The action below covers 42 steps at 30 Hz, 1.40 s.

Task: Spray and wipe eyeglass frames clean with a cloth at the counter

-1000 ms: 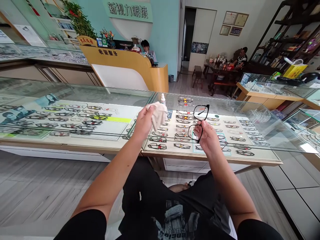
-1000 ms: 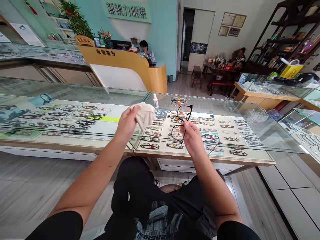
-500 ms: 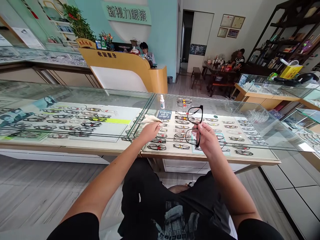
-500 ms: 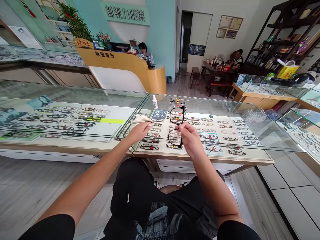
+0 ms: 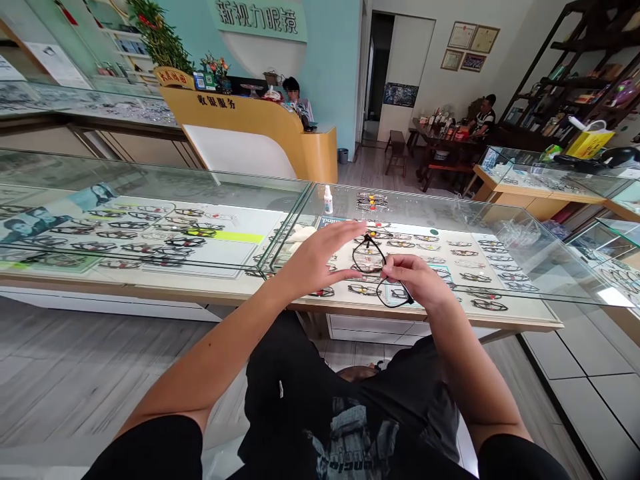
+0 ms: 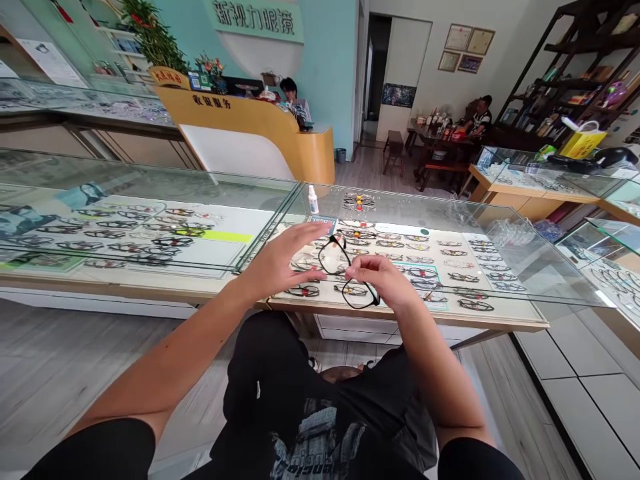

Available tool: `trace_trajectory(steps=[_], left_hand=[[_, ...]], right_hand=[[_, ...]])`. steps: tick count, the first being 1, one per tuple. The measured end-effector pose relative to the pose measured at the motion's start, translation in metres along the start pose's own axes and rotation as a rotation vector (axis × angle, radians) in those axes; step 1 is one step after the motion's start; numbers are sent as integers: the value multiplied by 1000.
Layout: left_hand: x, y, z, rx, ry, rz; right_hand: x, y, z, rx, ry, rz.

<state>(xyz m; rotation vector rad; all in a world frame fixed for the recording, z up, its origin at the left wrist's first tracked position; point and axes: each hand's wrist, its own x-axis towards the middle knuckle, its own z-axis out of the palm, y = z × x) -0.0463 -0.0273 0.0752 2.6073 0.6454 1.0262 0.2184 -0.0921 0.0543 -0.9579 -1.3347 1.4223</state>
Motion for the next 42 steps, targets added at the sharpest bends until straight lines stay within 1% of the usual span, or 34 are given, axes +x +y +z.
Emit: trace_trajectory(steps=[2, 5, 11, 14, 18, 22, 25, 27, 28, 30, 32, 35, 37, 40, 42], left_hand=[[0, 9, 1, -50, -4, 48], [-3, 11, 3, -107, 8, 39], [-8, 12, 2, -169, -11, -73], [-7, 14, 0, -193, -17, -78], [-7, 16, -5, -204, -55, -73], [-8, 20, -9, -157, -88, -95], [-11, 19, -8, -128, -71, -102], [-13, 17, -6, -118, 6, -104], [-13, 15, -6, -108, 66, -100], [-10, 12, -8, -64, 213, -71], [-1, 10, -15, 6, 361, -22], [26, 12, -35, 93, 527, 81], [49, 17, -51, 126, 608, 191], [85, 29, -76, 154, 706, 347], [106, 38, -92, 168, 746, 393]], right_hand=[[-1, 0, -3, -14, -65, 28], [-3, -1, -6, -28, -139, 71], [-4, -3, -8, -21, -195, 115], [-4, -5, -10, -18, -226, 136], [-5, -8, -9, -38, -262, 141], [-5, -8, -7, -70, -262, 161], [-7, -12, -8, -145, -197, 137], [-11, -18, -10, -214, -97, 59], [-14, -23, -11, -257, -38, -4], [-19, -34, -12, -350, 81, -178], [-23, -47, -12, -463, 175, -368], [-23, -70, -7, -645, 308, -635], [-18, -88, -2, -774, 408, -790], [-11, -120, 4, -923, 548, -972], [-8, -143, 7, -986, 609, -1070]])
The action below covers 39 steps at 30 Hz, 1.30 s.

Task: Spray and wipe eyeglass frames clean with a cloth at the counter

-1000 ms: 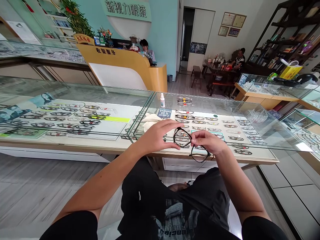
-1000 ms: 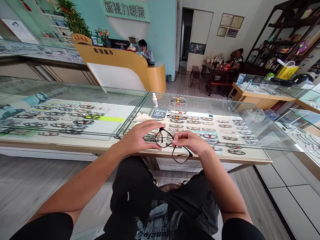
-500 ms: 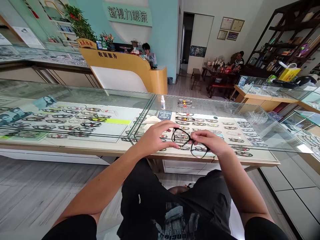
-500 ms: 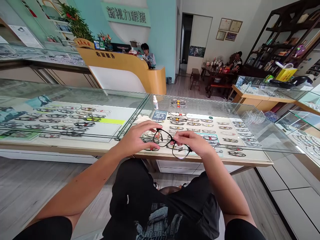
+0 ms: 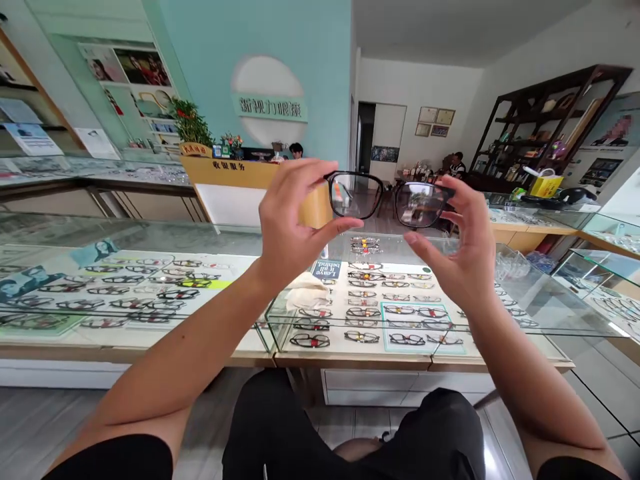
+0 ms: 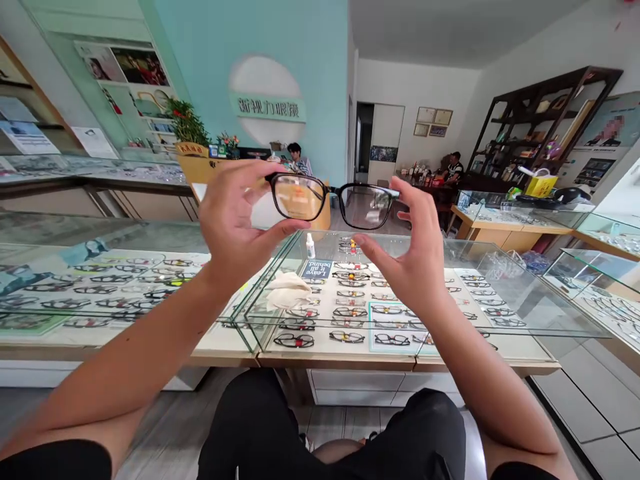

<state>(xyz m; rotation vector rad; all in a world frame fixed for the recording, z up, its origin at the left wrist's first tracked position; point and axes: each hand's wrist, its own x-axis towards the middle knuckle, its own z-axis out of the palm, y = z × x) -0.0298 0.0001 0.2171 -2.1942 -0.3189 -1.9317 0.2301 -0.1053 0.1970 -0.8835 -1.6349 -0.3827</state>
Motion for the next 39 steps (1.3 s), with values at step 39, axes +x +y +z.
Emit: trace_trajectory(steps=[39], left_hand=[[99, 24, 2, -27, 142, 270]], right_hand=[[75, -40, -42, -195, 250, -231]])
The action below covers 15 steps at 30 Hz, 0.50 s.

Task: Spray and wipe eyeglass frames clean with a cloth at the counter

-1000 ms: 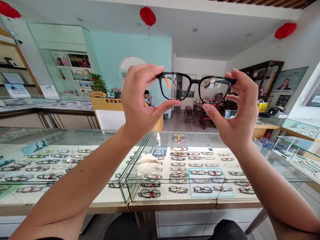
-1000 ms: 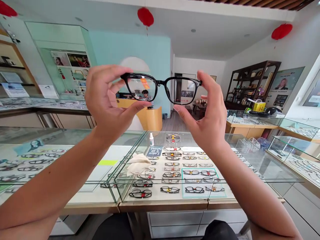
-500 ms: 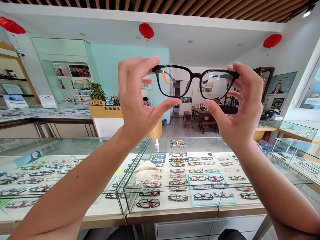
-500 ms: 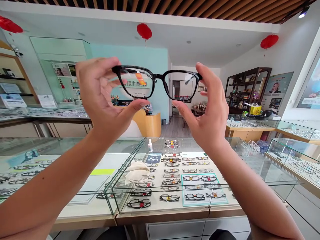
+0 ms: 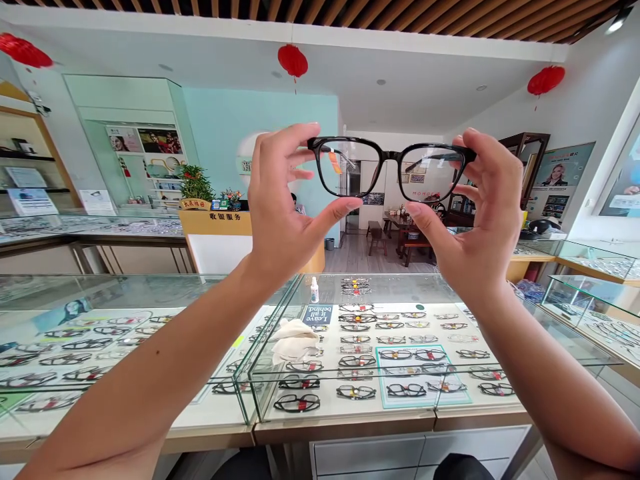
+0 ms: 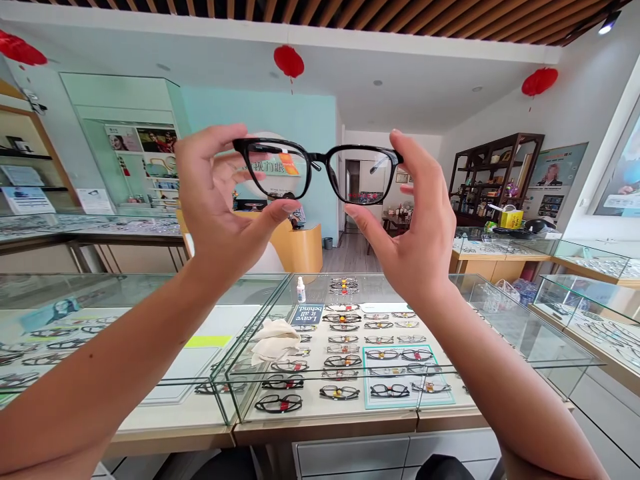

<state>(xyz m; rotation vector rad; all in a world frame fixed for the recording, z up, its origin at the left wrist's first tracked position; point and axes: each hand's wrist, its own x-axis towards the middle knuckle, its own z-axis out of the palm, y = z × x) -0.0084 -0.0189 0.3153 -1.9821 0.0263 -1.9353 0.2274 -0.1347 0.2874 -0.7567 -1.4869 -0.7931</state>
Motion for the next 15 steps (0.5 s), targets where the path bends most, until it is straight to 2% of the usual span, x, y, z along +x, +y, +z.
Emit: trace_trajectory(steps=[11, 15], left_hand=[[-2, 8, 1, 87, 23, 60], [-4, 12, 1, 90, 19, 7]], right_hand=[[-1, 6, 3, -2, 10, -19], [-3, 7, 4, 3, 18, -29]])
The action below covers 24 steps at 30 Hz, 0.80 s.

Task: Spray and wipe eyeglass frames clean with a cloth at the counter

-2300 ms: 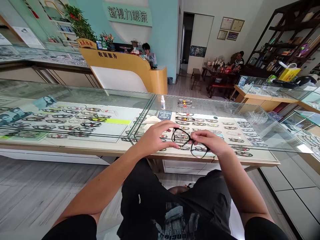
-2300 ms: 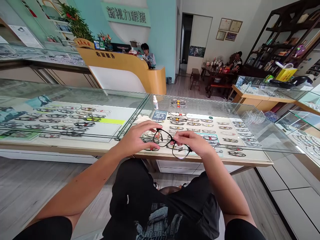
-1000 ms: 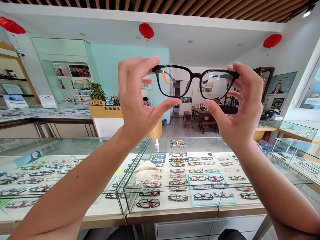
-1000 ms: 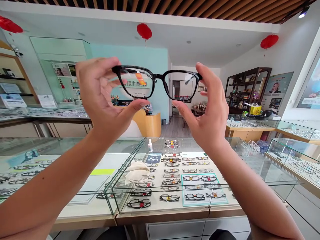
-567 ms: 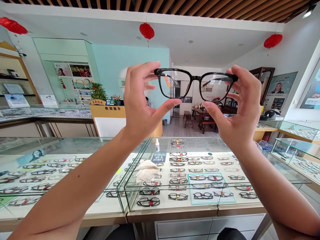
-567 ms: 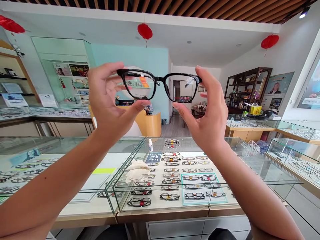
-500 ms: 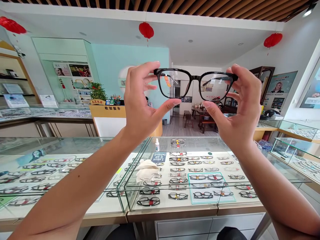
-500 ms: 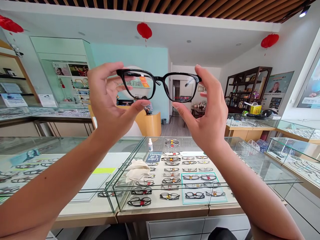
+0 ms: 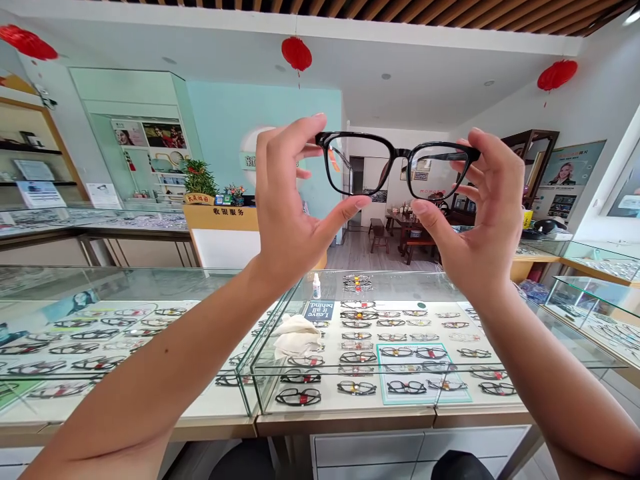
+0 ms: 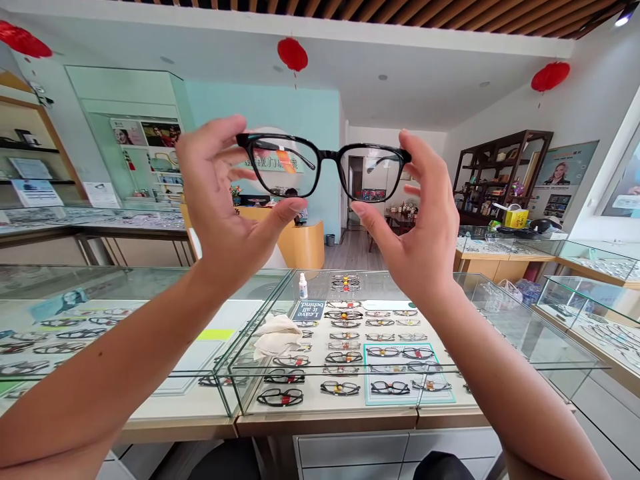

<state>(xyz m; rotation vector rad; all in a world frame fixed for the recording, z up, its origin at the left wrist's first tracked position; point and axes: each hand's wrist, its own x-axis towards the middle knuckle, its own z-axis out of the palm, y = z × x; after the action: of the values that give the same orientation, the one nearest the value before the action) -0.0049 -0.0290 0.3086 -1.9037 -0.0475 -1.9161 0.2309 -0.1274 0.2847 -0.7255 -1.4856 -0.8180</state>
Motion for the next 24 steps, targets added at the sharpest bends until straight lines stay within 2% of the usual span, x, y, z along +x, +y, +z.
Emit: trace_trajectory(steps=[5, 12, 18, 24], left_hand=[[-7, -5, 3, -52, -45, -132], [-21, -13, 9, -90, -46, -180], [-32, -11, 13, -46, -40, -187], [-59, -14, 22, -9, -64, -207]], right_hand=[[-3, -6, -1, -35, 18, 12], [-6, -13, 1, -69, -4, 27], [-21, 4, 14, 38, -22, 75], [-51, 26, 32, 146, -78, 155]])
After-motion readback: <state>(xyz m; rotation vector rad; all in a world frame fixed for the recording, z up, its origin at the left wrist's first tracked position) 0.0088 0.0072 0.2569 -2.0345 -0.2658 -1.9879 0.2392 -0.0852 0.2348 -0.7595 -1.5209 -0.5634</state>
